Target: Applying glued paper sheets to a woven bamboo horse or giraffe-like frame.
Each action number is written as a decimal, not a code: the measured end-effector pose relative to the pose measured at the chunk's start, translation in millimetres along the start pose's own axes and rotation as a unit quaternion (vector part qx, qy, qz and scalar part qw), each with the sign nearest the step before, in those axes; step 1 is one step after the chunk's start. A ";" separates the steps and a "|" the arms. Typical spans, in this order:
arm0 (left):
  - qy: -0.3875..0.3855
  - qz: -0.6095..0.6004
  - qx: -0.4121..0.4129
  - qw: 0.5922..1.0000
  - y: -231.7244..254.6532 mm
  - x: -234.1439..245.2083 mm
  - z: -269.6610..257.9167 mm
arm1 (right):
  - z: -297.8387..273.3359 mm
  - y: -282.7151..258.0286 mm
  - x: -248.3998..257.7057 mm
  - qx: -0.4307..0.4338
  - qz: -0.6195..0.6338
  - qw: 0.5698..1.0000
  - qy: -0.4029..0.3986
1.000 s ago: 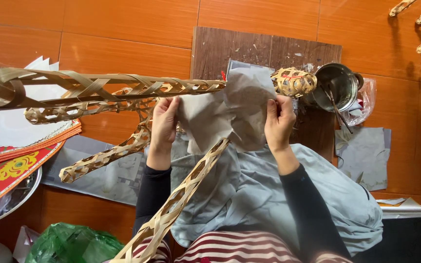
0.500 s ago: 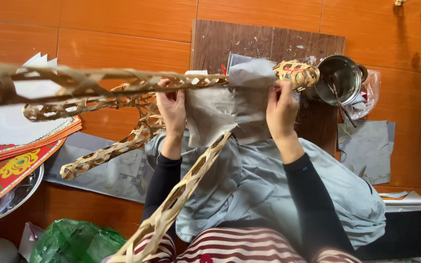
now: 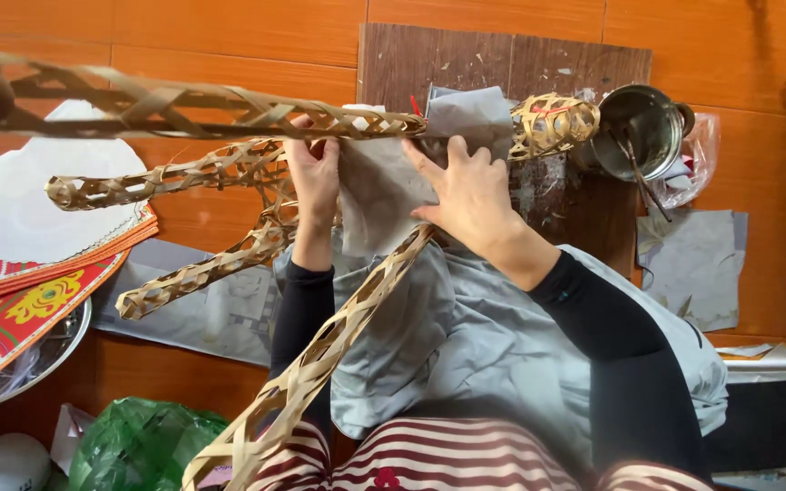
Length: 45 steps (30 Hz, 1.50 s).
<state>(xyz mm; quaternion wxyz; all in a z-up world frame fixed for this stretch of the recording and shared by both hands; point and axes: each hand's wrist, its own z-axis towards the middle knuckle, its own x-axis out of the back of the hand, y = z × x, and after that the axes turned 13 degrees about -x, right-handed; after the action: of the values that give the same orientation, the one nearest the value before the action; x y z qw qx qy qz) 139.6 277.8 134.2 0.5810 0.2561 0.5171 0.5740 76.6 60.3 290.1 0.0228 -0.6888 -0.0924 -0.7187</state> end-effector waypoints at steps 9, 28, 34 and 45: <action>-0.046 -0.223 0.176 0.958 2.0 29.5 36.0 | 14.0 -4.9 -0.6 -0.021 0.004 0.996 -0.087; -0.222 -0.197 0.225 0.928 0.1 43.4 102.5 | 40.5 -4.3 5.6 -0.031 0.007 0.987 -0.155; -0.238 -0.159 0.260 0.922 18.8 37.4 108.5 | 43.4 -5.5 8.8 -0.031 0.007 0.987 -0.157; -0.165 -0.011 0.102 0.981 -17.8 33.0 114.4 | 50.5 -7.8 9.9 -0.041 -0.003 0.984 -0.176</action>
<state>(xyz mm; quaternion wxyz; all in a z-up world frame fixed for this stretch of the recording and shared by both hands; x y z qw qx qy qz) 242.7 338.7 146.4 0.6356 0.3991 0.4728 0.4618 124.6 77.2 300.8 -0.0243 -0.8046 -0.0679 -0.5895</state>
